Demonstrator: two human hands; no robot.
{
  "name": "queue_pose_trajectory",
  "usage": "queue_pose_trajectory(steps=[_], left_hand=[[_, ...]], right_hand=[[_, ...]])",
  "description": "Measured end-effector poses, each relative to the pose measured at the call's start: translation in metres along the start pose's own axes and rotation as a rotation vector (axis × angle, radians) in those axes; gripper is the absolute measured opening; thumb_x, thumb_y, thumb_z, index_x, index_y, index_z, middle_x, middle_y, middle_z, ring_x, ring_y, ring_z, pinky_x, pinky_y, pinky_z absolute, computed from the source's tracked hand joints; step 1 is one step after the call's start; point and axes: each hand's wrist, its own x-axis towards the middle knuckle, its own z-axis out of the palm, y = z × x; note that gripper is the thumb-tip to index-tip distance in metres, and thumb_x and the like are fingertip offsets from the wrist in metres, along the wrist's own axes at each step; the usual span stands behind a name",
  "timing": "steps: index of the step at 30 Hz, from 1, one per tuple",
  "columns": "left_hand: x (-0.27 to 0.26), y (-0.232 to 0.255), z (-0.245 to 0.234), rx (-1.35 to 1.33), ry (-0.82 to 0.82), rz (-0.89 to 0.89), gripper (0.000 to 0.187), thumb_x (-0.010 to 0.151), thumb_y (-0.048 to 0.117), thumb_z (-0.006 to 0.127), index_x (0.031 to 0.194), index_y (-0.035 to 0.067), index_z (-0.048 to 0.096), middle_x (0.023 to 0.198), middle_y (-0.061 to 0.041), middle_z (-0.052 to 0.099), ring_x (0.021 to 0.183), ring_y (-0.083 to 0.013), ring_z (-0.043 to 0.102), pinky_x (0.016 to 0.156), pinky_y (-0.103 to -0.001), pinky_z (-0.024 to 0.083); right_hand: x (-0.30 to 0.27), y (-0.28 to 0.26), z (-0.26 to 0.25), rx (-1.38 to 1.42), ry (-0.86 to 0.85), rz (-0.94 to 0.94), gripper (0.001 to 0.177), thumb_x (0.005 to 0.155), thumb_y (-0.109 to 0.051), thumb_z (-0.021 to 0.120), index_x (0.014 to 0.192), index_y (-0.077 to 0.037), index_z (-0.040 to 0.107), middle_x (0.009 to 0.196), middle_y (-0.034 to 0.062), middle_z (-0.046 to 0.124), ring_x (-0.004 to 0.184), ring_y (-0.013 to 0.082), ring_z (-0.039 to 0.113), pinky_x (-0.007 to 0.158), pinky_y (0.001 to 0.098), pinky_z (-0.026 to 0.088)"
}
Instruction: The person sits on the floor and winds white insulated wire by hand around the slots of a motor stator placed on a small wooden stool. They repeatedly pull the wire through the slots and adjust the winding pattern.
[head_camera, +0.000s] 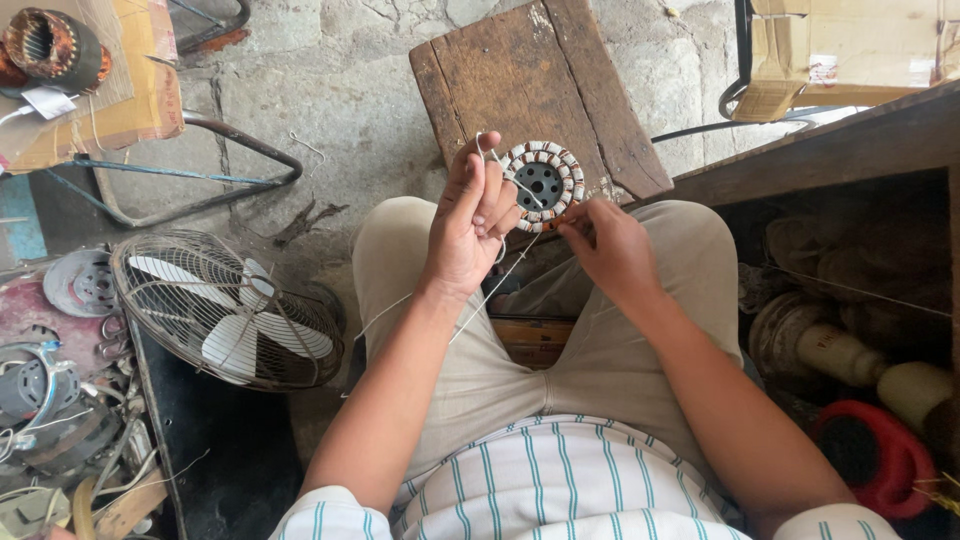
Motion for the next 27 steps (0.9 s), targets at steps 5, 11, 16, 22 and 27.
queue_pose_trajectory(steps=[5, 11, 16, 22, 27], left_hand=[[0.0, -0.001, -0.001, 0.008, 0.014, -0.013, 0.03, 0.117, 0.027, 0.047, 0.141, 0.01, 0.055, 0.072, 0.006, 0.032, 0.061, -0.0039, 0.025, 0.057, -0.022, 0.024], [0.0, -0.002, 0.002, 0.052, -0.015, -0.032, 0.03, 0.118, 0.025, 0.048, 0.142, 0.009, 0.054, 0.073, 0.005, 0.031, 0.061, -0.0041, 0.024, 0.057, -0.023, 0.023], [-0.001, -0.004, 0.009, 0.626, -0.012, 0.046, 0.028, 0.113, 0.024, 0.053, 0.13, 0.007, 0.067, 0.076, 0.007, 0.044, 0.063, -0.0015, 0.036, 0.057, -0.019, 0.03], [-0.01, -0.016, 0.021, 1.062, -0.141, 0.003, 0.033, 0.113, 0.027, 0.054, 0.131, 0.004, 0.069, 0.113, -0.005, 0.074, 0.103, -0.0084, 0.061, 0.093, -0.025, 0.051], [-0.004, -0.032, 0.008, 1.237, -0.158, -0.026, 0.033, 0.109, 0.028, 0.054, 0.126, 0.003, 0.068, 0.115, -0.006, 0.078, 0.108, -0.0082, 0.071, 0.094, -0.025, 0.054]], right_hand=[[-0.012, 0.009, 0.027, -0.082, -0.061, 0.12, 0.024, 0.089, -0.031, 0.08, 0.097, -0.008, 0.08, 0.076, 0.013, 0.075, 0.064, 0.0218, 0.07, 0.06, 0.0359, 0.054], [0.0, 0.018, 0.049, 0.338, -0.314, 0.409, 0.03, 0.097, -0.03, 0.065, 0.098, -0.003, 0.077, 0.079, 0.0033, 0.078, 0.056, 0.0102, 0.067, 0.047, 0.0302, 0.052], [-0.009, 0.023, 0.048, 0.369, -0.365, 0.426, 0.031, 0.101, -0.029, 0.06, 0.093, -0.004, 0.077, 0.069, 0.0104, 0.068, 0.054, 0.0115, 0.062, 0.048, 0.0314, 0.049], [-0.048, 0.018, 0.035, 0.102, -0.12, 0.177, 0.027, 0.091, -0.019, 0.062, 0.076, 0.004, 0.063, 0.067, 0.0234, 0.06, 0.05, 0.0323, 0.059, 0.055, 0.0449, 0.048], [-0.099, -0.019, 0.009, 0.047, -0.145, 0.119, 0.024, 0.085, -0.017, 0.063, 0.071, 0.002, 0.061, 0.063, 0.0245, 0.057, 0.053, 0.0375, 0.058, 0.054, 0.0475, 0.046]])
